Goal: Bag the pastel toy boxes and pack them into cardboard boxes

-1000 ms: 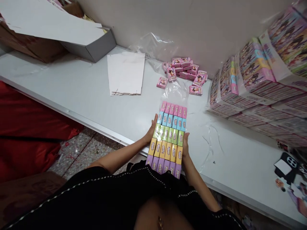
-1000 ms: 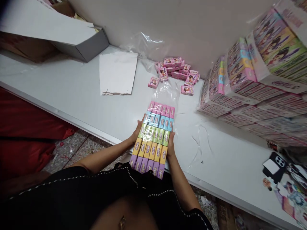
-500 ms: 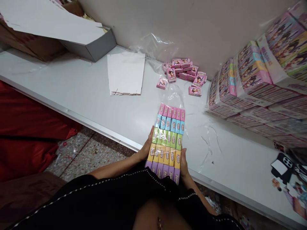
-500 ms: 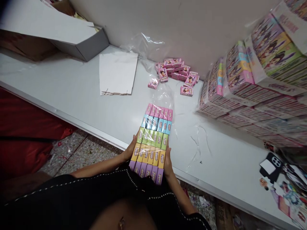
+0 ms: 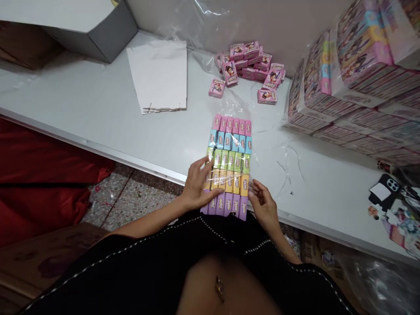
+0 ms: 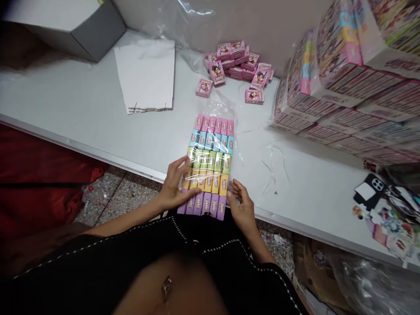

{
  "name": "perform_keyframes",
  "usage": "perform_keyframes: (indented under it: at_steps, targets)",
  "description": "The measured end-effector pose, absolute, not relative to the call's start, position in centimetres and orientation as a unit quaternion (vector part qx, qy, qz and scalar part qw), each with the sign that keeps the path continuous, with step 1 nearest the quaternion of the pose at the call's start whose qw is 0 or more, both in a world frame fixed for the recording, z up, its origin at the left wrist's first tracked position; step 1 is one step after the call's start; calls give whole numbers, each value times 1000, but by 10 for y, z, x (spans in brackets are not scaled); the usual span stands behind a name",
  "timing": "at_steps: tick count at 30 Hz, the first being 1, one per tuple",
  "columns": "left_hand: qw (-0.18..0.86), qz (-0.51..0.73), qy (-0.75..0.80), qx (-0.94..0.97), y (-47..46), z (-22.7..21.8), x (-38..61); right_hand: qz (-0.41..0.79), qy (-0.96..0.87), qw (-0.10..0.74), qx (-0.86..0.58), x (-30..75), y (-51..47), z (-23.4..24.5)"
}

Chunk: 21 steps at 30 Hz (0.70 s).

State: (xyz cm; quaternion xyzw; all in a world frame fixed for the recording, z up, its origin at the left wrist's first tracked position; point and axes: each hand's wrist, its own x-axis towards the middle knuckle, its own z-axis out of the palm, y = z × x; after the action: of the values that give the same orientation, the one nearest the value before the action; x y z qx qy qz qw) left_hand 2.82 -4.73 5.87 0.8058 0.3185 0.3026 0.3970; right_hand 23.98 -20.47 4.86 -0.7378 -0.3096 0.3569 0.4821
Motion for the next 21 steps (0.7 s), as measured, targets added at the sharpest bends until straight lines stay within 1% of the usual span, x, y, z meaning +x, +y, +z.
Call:
perform_keyframes:
  at_steps: [1,3,6,8,10,11,14,16,19,20,21]
  targets:
    - [342,294,298,841,-43,65,33,353,-304,488,-738,243,-200,48]
    - [275,271,271,882,-35,75,44,321,-323,488,-745,247,-189,46]
    - [231,258,258,902,-27,83,58,216,-381,480,-760,253,-178,47]
    - [226,266,239,906,-24,85,61,175,-375,500,-760,256,-177,50]
    - [233,286,207,906,-21,83,58,185,-362,514,-755,256,-181,53]
    - [237,297,183,907,-20,81,54,197,-375,506,-751,255,-186,55]
    - [246,311,114,911,-22,71,36,214,-480,445,-726,249,-208,61]
    - [266,307,106,908,-25,66,22,219,-539,410,-703,247,-224,65]
    - [330,306,111,886,-24,65,7,246,-559,381,-694,256,-236,69]
    - [366,315,132,866,-22,66,6,254,-537,392,-702,261,-234,69]
    - [410,330,170,833,-18,67,8,263,-498,423,-710,265,-227,68]
